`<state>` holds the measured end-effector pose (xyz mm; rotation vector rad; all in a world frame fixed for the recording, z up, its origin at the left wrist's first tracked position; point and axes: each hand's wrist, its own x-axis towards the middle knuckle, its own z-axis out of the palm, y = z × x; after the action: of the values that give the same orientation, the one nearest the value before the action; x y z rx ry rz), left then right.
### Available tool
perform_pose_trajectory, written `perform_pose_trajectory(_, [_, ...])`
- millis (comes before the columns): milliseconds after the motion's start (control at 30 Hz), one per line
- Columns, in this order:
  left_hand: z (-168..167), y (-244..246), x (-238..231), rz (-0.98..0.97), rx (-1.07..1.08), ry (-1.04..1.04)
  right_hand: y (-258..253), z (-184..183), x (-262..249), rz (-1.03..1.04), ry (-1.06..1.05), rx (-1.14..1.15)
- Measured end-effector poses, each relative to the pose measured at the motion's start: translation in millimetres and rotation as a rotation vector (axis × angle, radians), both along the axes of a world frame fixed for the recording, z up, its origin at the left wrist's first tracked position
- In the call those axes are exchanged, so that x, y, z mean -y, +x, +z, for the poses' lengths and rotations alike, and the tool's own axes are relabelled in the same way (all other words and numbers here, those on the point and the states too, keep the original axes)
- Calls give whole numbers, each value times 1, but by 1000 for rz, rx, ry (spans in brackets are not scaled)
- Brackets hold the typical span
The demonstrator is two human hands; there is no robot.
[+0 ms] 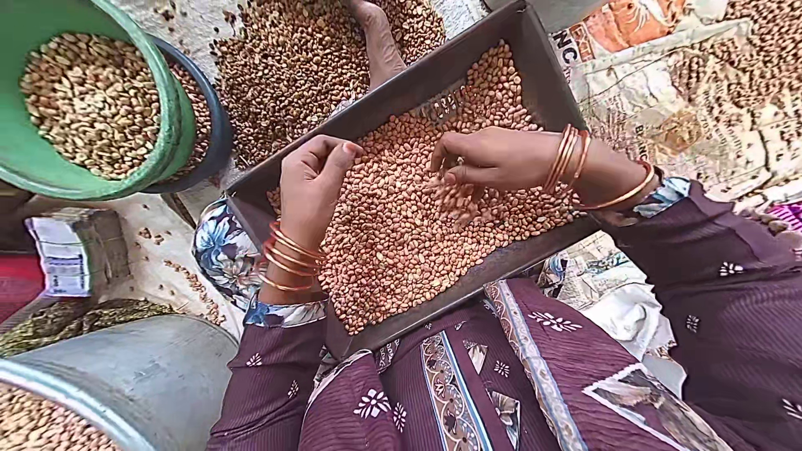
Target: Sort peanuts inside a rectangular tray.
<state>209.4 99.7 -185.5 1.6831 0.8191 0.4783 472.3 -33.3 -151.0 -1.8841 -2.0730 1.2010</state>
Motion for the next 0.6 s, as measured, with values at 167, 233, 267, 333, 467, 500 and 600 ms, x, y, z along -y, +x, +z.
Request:
perform_pose_trajectory(167, [-9, 16, 2, -296, -327, 593, 5, 25, 22, -232, 118, 417])
perform_pose_trajectory(233, [-10, 17, 5, -352, -400, 619, -1, 23, 30, -325, -154, 609])
perform_pose_trajectory(267, [-11, 17, 7, -362, -417, 629, -9, 19, 34, -323, -290, 622])
perform_pose_trajectory(333, [-12, 17, 9, -367, -436, 645, -27, 10, 47, -187, -375, 439])
perform_pose_trajectory(467, [-13, 19, 10, -343, -422, 643, -45, 4, 58, 71, 12, -189])
perform_pose_trajectory(500, [-14, 18, 9, -334, -412, 643, -43, 6, 53, 45, 143, -182])
perform_pose_trajectory(600, [-19, 15, 5, -318, -382, 652, -24, 5, 32, -53, 311, 136])
